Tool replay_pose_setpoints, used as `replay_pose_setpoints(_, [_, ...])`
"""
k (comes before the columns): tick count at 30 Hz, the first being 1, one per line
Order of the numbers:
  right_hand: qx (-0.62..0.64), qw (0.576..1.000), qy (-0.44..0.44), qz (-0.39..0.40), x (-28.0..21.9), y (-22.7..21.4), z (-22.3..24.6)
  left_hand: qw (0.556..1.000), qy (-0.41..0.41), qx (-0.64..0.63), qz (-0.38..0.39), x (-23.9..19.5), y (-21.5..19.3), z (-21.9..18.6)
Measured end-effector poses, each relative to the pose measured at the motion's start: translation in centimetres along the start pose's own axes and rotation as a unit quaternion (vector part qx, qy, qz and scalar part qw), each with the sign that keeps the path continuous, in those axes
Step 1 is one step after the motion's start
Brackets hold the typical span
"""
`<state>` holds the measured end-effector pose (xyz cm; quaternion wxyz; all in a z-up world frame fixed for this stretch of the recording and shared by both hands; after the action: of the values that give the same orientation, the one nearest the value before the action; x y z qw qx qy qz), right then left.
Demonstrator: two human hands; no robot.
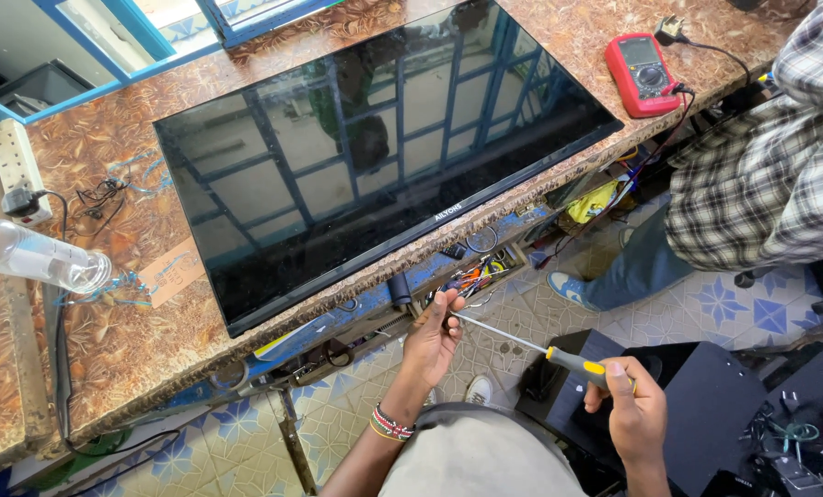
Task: The person uses a screwdriver to pry open the bottom bezel of a flat-screen television. They work along the edge of the TV, attempting to release the clips holding the frame in place.
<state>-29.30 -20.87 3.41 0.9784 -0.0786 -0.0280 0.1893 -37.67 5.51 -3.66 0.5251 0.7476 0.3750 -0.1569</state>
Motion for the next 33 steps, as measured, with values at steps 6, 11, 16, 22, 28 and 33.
replay_pose_setpoints(6, [-0.020, 0.999, 0.034, -0.016, 0.1, 0.2, 0.0, 1.000, -0.013, 0.019, 0.020, 0.1, 0.3, 0.2])
replay_pose_setpoints(11, [-0.021, 0.998, 0.049, -0.027, 0.2, -0.1, -0.4, 1.000, -0.017, -0.005, 0.000, 0.4, 0.5, 0.5])
replay_pose_setpoints(16, [-0.029, 0.997, 0.058, -0.043, 0.1, -0.3, -0.4, 0.999, -0.026, -0.021, 0.001, 0.9, 0.4, 0.9])
replay_pose_setpoints(22, [-0.032, 0.997, 0.050, -0.046, 0.1, -0.4, -0.8, 0.999, -0.022, -0.023, 0.015, 1.1, 0.8, 1.0])
replay_pose_setpoints(28, [-0.077, 0.994, 0.057, -0.050, -0.3, -0.1, -1.4, 1.000, -0.007, -0.020, 0.015, 1.2, 0.5, 0.9])
replay_pose_setpoints(33, [-0.060, 0.996, 0.049, -0.034, -0.6, 0.3, -2.1, 0.999, 0.007, -0.030, 0.015, 1.4, 0.2, 0.9])
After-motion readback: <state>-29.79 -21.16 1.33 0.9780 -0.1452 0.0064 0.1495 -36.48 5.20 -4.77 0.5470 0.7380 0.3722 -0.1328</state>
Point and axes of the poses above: each hand's wrist, its own x-axis towards the middle knuckle, its own y-axis out of the palm, z = x × y, the point moved 1 cm from there along x, towards the middle knuckle, and after that the axes turned 4 degrees about -y, right-handed, at the moved point
